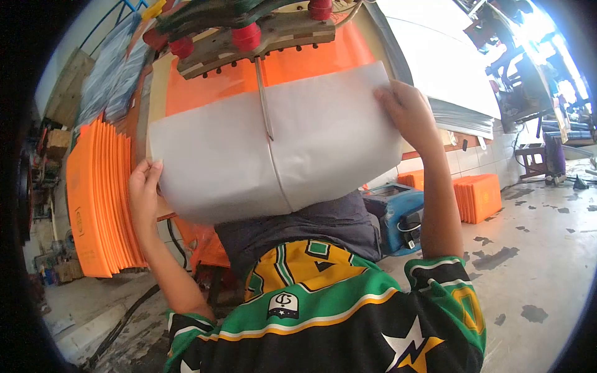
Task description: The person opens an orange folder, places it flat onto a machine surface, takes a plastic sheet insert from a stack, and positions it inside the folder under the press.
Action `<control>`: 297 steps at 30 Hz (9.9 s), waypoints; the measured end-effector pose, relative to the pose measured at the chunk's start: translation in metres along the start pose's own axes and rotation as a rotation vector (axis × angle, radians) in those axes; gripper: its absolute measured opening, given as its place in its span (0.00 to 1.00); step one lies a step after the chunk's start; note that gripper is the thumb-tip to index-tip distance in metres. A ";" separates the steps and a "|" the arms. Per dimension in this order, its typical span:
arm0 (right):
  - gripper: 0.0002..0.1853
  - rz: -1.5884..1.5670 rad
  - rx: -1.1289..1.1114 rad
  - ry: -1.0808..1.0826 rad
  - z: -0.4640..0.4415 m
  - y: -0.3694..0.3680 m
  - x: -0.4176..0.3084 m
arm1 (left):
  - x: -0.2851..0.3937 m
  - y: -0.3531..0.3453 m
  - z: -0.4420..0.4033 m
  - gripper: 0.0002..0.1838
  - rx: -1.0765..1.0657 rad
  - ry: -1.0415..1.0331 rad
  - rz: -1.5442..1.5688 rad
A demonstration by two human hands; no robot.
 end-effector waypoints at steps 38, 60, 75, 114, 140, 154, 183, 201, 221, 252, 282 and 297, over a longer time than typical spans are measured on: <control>0.14 0.257 0.235 -0.045 0.038 0.011 -0.030 | -0.010 0.000 -0.015 0.31 0.022 0.019 0.045; 0.15 0.213 0.193 -0.425 0.114 -0.008 0.019 | -0.016 -0.024 0.134 0.19 0.149 0.357 -0.210; 0.16 -0.231 0.123 -0.328 0.108 -0.016 0.034 | 0.000 -0.042 0.114 0.13 0.148 0.243 0.196; 0.14 0.238 0.505 -0.066 0.029 -0.020 -0.005 | -0.019 -0.019 -0.012 0.14 0.364 -0.131 -0.343; 0.17 0.256 0.485 -0.118 0.029 -0.020 0.006 | -0.016 -0.026 -0.014 0.15 0.327 -0.030 -0.264; 0.16 0.228 0.494 -0.113 0.031 -0.020 0.006 | -0.010 -0.027 -0.014 0.12 0.377 -0.072 -0.262; 0.17 0.271 0.526 -0.028 0.030 -0.019 0.011 | -0.014 -0.028 -0.016 0.14 0.324 0.002 -0.252; 0.15 0.224 0.546 -0.046 0.032 -0.019 0.012 | -0.013 -0.027 -0.016 0.13 0.340 -0.054 -0.260; 0.17 0.203 0.494 -0.095 0.029 -0.019 0.010 | -0.009 -0.026 -0.015 0.13 0.334 -0.011 -0.333; 0.16 0.132 0.509 -0.138 0.029 -0.022 0.005 | -0.018 -0.021 -0.017 0.16 0.351 -0.055 -0.349; 0.17 0.400 0.299 -0.133 0.027 -0.029 -0.010 | 0.008 -0.031 0.003 0.19 0.126 -0.096 -0.171; 0.16 0.518 0.223 -0.248 0.037 -0.019 -0.006 | 0.005 -0.037 0.017 0.25 -0.075 0.033 -0.330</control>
Point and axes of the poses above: each hand's wrist, its own z-axis away from the middle knuckle, its own y-axis out of the back of the hand, x = y × z, the point moved 7 cm from there along -z, towards the middle knuckle, and after that the axes turned 13 degrees about -x, right-handed, at the moved point
